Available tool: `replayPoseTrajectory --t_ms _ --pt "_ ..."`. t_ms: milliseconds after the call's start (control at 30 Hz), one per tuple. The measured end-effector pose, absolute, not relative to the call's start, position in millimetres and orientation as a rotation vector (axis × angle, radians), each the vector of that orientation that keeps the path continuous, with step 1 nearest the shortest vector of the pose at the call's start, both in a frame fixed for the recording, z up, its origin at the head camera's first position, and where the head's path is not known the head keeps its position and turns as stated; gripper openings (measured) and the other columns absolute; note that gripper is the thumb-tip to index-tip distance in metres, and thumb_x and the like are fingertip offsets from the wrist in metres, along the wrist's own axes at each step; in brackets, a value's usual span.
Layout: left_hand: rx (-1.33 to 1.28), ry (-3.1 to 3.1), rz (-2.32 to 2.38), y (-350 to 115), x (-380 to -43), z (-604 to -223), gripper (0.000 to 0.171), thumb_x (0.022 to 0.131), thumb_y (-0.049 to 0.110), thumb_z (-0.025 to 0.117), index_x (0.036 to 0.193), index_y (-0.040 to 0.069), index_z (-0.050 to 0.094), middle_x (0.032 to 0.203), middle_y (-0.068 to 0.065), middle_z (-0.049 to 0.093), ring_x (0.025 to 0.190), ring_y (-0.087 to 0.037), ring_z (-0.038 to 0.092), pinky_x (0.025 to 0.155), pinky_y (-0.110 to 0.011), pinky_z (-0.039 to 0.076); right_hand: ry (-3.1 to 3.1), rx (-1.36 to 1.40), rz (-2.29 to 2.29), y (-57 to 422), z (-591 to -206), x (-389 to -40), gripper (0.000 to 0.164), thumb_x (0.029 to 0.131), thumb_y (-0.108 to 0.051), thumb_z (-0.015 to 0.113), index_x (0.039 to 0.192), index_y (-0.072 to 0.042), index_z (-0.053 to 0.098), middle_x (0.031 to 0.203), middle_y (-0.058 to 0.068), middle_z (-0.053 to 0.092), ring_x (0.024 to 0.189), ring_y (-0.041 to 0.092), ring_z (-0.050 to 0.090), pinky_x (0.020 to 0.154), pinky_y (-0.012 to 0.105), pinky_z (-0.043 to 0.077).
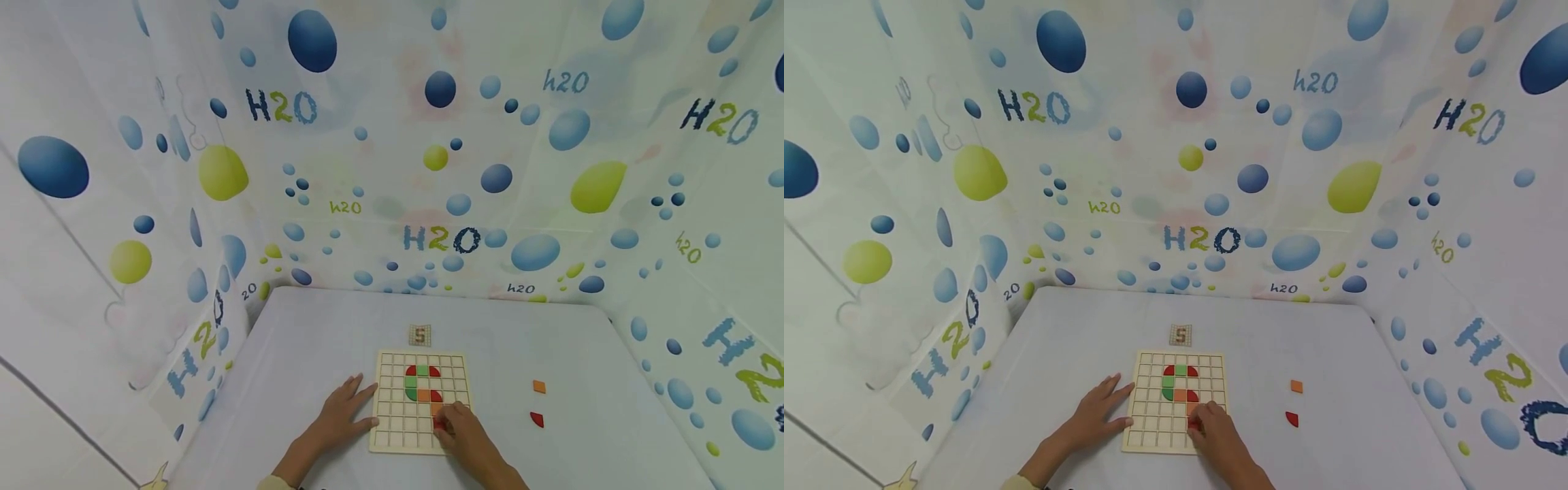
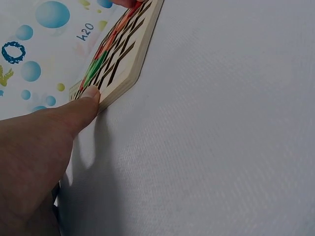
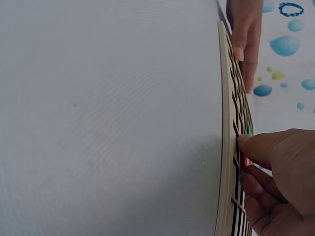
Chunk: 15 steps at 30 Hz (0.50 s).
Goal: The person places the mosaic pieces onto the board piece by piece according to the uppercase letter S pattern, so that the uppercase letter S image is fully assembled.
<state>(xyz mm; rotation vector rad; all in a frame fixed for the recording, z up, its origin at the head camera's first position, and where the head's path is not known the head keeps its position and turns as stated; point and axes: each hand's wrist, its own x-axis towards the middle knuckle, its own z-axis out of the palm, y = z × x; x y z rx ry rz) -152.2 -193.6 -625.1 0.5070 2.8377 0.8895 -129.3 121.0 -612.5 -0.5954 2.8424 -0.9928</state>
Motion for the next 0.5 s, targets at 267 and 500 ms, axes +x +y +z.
replayPoseTrajectory --t_ms 267,500 --pt "0.514 2.838 0.892 -193.1 -153.6 -623.3 0.075 0.097 0.057 0.071 0.157 0.018 0.051 0.168 -0.024 0.034 0.157 -0.049 0.027 0.122 -0.072 0.026 2.839 -0.658 -0.971 121.7 -615.2 -130.8 0.007 0.1 -0.016 0.075 0.102 -0.019 0.069 0.1 -0.012 0.055 0.093 0.005 0.051 0.08 0.028 0.054" --pt "0.52 2.824 0.896 -194.1 -154.1 -626.2 0.075 0.097 0.057 0.07 0.158 0.018 0.05 0.169 -0.024 0.032 0.157 -0.049 0.026 0.122 -0.072 0.025 2.843 -0.716 -1.01 123.8 -614.2 -130.0 0.006 0.1 -0.014 0.074 0.1 -0.017 0.069 0.102 -0.011 0.056 0.094 0.004 0.053 0.08 0.027 0.055"
